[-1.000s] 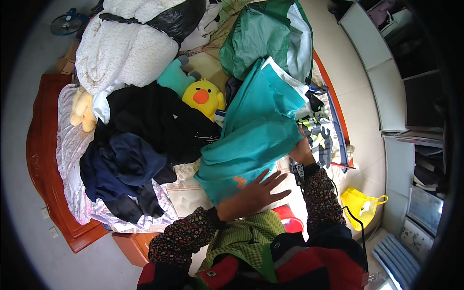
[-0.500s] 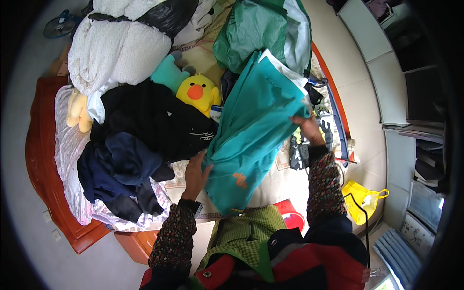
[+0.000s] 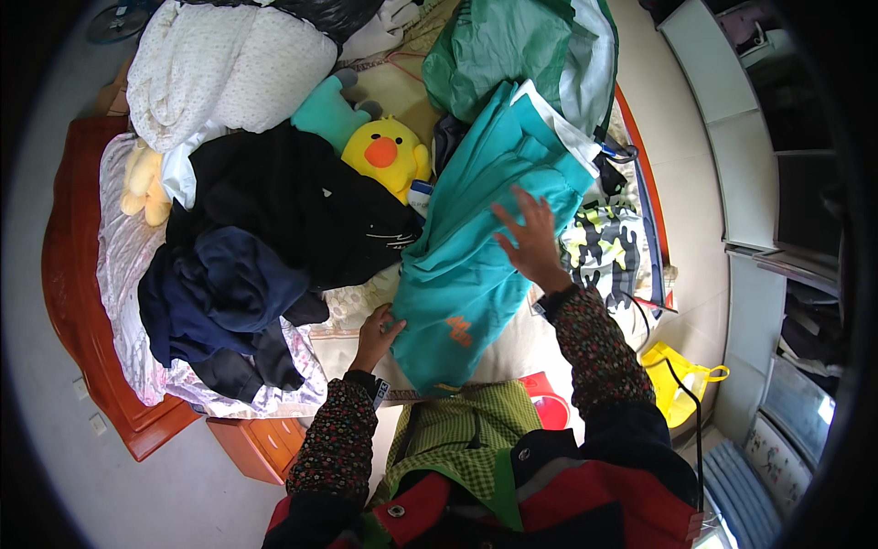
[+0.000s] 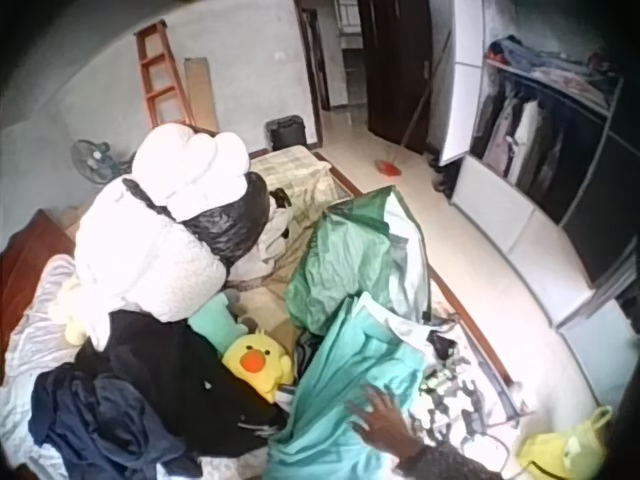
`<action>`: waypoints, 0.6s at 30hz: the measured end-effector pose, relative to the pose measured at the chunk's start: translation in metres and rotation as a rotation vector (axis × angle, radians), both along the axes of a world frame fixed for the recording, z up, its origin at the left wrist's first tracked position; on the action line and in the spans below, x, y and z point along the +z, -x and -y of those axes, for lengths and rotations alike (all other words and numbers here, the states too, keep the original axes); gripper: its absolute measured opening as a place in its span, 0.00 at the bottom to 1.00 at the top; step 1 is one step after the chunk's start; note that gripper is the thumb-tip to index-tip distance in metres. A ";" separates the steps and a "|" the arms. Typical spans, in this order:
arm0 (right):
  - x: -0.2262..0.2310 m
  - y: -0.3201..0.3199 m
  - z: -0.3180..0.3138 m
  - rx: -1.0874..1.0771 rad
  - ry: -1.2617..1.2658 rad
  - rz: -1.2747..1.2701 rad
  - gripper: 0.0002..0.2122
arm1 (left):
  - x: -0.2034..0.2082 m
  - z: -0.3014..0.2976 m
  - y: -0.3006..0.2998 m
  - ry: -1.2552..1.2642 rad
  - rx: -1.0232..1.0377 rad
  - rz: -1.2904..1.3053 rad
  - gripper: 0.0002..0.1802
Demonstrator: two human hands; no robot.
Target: The person folds several pieces of clothing on a bed, including a camouflage-patterned garment, a green bag, a teal shirt, dark pants, and a black hoodie. Each item is picked up, unfolded, folded neatly, and placed on the bed.
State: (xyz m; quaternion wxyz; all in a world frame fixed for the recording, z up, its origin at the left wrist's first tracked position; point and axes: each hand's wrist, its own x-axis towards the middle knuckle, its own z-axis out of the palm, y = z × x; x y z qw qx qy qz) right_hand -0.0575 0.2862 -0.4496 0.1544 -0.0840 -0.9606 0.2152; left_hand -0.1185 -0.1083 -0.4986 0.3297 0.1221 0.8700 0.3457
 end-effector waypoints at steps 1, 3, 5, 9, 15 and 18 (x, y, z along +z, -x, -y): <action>-0.003 0.008 0.006 0.048 -0.009 0.061 0.25 | 0.000 0.000 0.000 0.008 -0.039 0.005 0.29; -0.014 0.029 0.006 -0.053 -0.108 0.164 0.24 | -0.001 0.004 0.001 0.072 -0.107 0.000 0.26; -0.025 0.045 0.004 -0.199 -0.113 0.284 0.24 | -0.003 0.012 -0.001 0.258 -0.153 0.022 0.19; -0.036 0.056 0.011 -0.272 -0.071 0.302 0.24 | -0.013 0.043 -0.013 0.440 -0.246 0.003 0.10; -0.021 -0.030 0.062 -0.265 0.196 -0.036 0.22 | -0.024 0.079 -0.029 0.099 0.118 0.003 0.10; -0.018 -0.103 0.129 0.060 0.398 0.217 0.20 | -0.033 0.072 -0.026 -0.053 0.292 0.082 0.14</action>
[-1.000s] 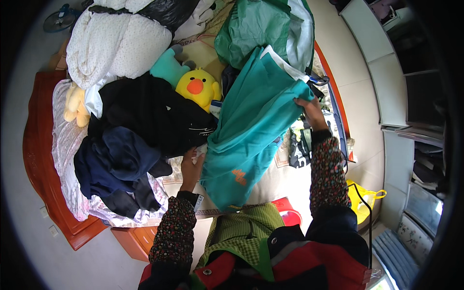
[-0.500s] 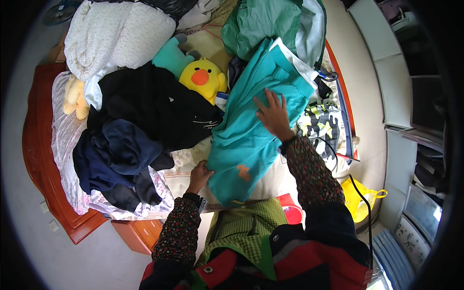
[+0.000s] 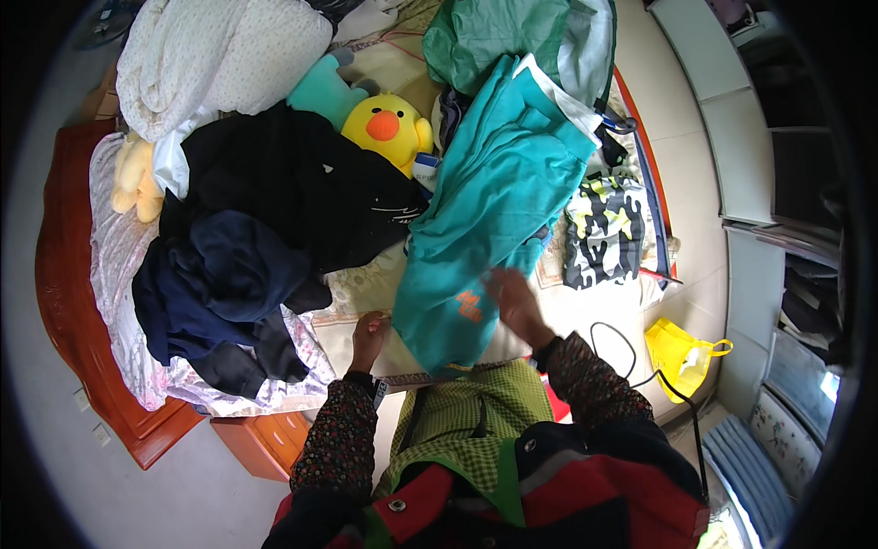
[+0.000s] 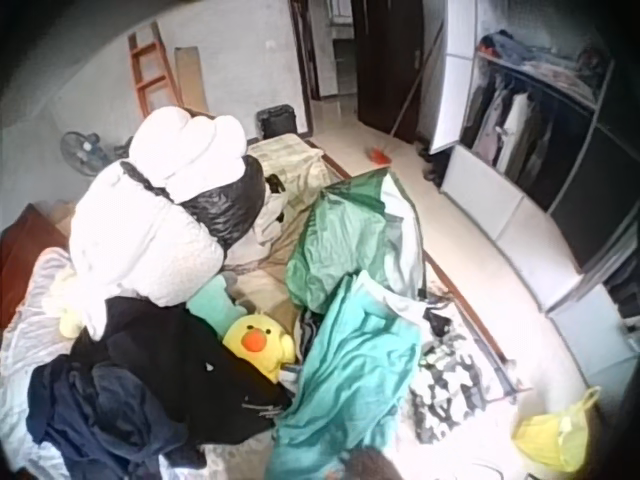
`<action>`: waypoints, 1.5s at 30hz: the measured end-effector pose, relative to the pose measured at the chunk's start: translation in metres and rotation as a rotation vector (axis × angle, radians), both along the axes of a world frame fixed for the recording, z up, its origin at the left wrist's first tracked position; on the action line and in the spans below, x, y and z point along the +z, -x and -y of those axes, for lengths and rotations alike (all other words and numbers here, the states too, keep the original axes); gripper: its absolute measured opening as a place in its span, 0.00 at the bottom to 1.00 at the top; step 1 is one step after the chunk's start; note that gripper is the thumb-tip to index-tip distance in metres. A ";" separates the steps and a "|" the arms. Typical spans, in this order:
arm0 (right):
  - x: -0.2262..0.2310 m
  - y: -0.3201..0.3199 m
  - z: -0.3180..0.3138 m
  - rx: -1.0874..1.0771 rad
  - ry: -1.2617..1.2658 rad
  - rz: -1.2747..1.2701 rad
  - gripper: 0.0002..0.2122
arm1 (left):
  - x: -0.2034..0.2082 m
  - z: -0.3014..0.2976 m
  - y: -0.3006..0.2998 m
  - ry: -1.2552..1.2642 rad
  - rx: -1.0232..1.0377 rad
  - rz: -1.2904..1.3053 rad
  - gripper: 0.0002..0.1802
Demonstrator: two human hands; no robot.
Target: The person folds several pieces of clothing on a bed, including a camouflage-patterned garment, a green bag, a teal shirt, dark pants, and a black hoodie. Each item is picked up, unfolded, folded neatly, and placed on the bed.
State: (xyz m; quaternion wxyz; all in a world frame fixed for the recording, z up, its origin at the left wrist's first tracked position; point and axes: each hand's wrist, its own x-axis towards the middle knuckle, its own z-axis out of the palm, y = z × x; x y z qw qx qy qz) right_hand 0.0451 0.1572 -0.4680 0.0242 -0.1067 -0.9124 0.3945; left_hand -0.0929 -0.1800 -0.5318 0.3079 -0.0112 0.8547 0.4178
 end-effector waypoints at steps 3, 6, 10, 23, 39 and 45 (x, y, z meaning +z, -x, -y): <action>-0.006 -0.055 0.046 0.431 -0.316 0.002 0.24 | -0.009 -0.012 0.007 -0.137 0.015 0.055 0.17; -0.026 -0.064 0.072 0.506 -0.421 -0.056 0.26 | -0.013 -0.018 0.015 -0.185 -0.191 0.020 0.18; -0.041 -0.053 0.088 0.529 -0.470 -0.193 0.26 | -0.010 -0.022 0.025 -0.063 -0.610 -0.100 0.17; -0.028 -0.042 0.052 -0.691 1.367 -0.088 0.14 | 0.063 -0.060 0.068 -0.433 0.163 1.038 0.15; -0.031 -0.048 0.097 -0.098 -0.517 0.078 0.33 | -0.019 -0.095 0.077 -0.324 -0.318 0.389 0.32; -0.031 -0.029 0.085 -0.044 -0.537 0.186 0.31 | -0.014 -0.126 0.077 -0.302 -0.365 0.382 0.31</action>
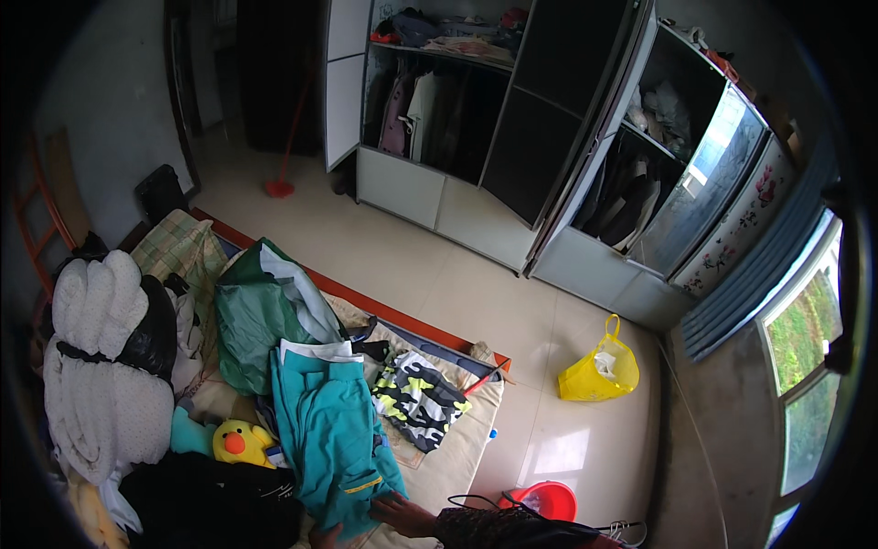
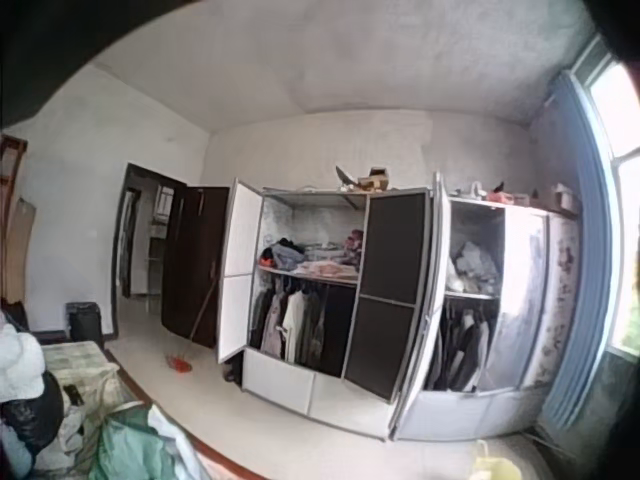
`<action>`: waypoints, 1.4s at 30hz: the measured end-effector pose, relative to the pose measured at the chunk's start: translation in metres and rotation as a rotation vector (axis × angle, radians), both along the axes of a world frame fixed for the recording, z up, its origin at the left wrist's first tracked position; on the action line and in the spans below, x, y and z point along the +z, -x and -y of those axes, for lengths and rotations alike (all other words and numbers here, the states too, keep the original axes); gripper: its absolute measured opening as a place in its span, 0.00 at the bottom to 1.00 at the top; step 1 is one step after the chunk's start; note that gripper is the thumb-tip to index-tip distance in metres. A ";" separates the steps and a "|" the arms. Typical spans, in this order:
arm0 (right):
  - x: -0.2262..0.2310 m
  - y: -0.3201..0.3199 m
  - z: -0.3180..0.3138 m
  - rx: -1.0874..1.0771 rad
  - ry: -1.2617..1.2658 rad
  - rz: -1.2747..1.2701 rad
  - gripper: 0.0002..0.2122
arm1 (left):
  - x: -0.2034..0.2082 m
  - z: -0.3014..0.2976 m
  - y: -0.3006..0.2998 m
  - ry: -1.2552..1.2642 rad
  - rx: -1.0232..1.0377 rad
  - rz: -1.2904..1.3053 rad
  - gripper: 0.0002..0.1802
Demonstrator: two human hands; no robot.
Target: The person folds several pieces of clothing on a bed, including a camouflage-patterned garment, a green bag, a teal shirt, dark pants, and a black hoodie. Each item is picked up, unfolded, folded neatly, and placed on the bed.
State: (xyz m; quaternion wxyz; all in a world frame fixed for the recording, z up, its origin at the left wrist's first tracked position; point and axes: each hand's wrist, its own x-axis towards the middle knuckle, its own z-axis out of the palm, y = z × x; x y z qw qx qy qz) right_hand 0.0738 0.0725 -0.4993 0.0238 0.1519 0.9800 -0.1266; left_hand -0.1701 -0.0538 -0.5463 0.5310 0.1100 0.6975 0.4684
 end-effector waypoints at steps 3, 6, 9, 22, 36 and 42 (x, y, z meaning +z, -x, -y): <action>0.005 0.001 -0.001 0.000 -0.062 0.003 0.31 | 0.004 -0.004 -0.001 0.002 -0.009 0.012 0.30; 0.010 0.000 0.001 -0.023 -0.137 0.026 0.31 | 0.011 -0.006 -0.004 0.007 -0.029 0.022 0.30; 0.010 -0.001 -0.002 -0.090 -0.181 -0.082 0.28 | 0.018 -0.008 -0.007 0.017 -0.050 0.029 0.30; 0.022 -0.039 0.026 0.060 -0.055 -0.071 0.22 | 0.058 0.053 -0.018 -0.121 -0.085 0.385 0.29; 0.036 -0.079 0.171 0.231 0.548 0.124 0.13 | 0.134 0.228 -0.084 0.262 0.063 0.645 0.28; 0.045 -0.075 0.137 0.206 0.727 0.265 0.17 | 0.144 0.223 -0.068 0.136 0.004 0.608 0.26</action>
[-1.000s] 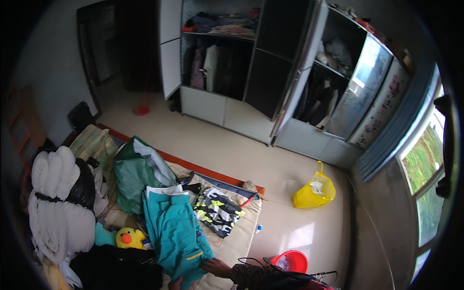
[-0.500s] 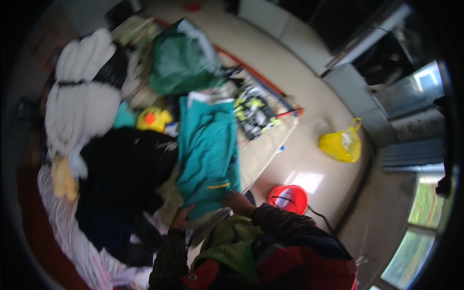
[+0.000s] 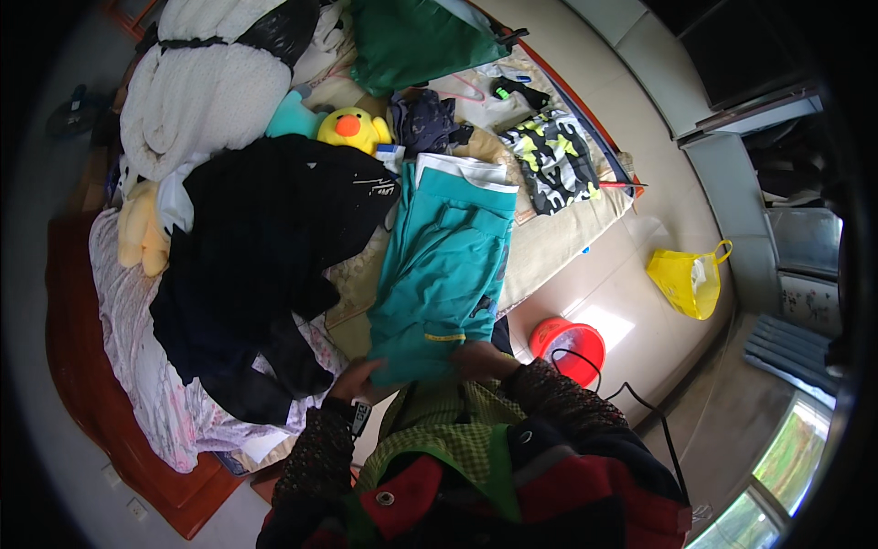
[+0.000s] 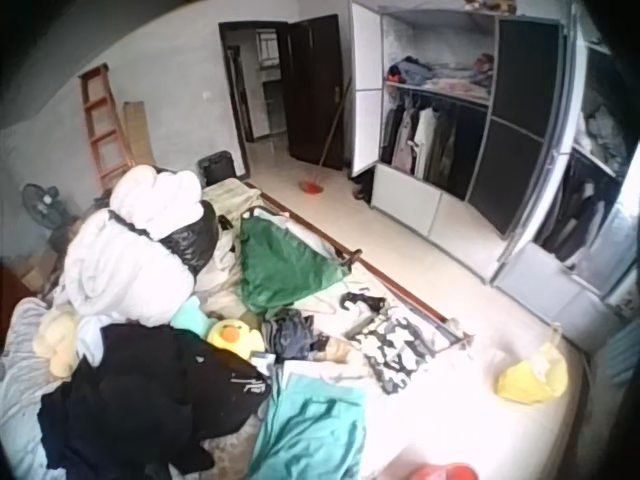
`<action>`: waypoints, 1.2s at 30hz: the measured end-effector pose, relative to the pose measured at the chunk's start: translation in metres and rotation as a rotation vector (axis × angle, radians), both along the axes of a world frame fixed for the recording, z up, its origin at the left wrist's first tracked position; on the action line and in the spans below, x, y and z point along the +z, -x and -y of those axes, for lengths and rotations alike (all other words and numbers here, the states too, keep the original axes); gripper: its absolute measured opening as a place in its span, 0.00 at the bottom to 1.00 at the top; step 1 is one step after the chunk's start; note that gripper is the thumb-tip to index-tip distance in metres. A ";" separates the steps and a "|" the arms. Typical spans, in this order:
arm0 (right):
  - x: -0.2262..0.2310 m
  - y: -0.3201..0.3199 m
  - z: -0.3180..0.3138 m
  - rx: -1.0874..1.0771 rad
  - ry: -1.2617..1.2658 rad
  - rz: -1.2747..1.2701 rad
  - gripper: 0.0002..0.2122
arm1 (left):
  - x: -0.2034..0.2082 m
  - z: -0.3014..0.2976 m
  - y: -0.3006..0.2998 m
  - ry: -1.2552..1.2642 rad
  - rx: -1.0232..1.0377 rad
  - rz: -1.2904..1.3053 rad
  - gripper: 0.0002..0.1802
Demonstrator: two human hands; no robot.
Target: The person folds several pieces of clothing on a bed, including a camouflage-patterned garment, a green bag, a teal shirt, dark pants, and a black hoodie. Each item is picked up, unfolded, folded neatly, and placed on the bed.
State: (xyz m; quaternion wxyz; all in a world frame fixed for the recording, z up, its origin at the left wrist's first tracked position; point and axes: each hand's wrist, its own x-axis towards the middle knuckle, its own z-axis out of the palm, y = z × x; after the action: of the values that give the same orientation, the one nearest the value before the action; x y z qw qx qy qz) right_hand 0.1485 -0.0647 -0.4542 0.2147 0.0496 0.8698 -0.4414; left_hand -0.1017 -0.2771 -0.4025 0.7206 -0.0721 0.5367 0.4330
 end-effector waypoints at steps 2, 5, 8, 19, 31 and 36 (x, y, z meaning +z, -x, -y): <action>0.004 0.004 -0.024 -0.025 0.050 0.008 0.19 | 0.011 -0.018 0.015 -0.136 -0.026 -0.003 0.26; 0.004 0.006 -0.058 -0.174 0.126 -0.053 0.18 | 0.016 -0.062 0.028 0.104 -0.042 -0.036 0.23; -0.013 0.008 -0.090 -0.384 0.235 0.113 0.19 | 0.007 -0.101 0.045 0.013 0.085 0.016 0.23; -0.074 -0.001 -0.131 -1.151 0.288 -0.033 0.18 | -0.052 -0.167 0.034 -0.282 -0.416 -1.554 0.30; -0.057 0.041 -0.135 -1.038 -0.008 -0.013 0.13 | -0.078 -0.147 0.032 0.076 -0.427 -1.146 0.29; -0.027 0.049 -0.113 -0.909 -0.381 -0.306 0.16 | -0.079 -0.146 0.041 0.066 -0.397 -1.223 0.29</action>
State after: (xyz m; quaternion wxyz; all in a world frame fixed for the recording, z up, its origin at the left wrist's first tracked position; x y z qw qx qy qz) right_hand 0.0999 0.0482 -0.4815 -0.1413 0.3958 0.8468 -0.3261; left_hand -0.1424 -0.1315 -0.4812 0.3482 0.2662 0.8669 0.2376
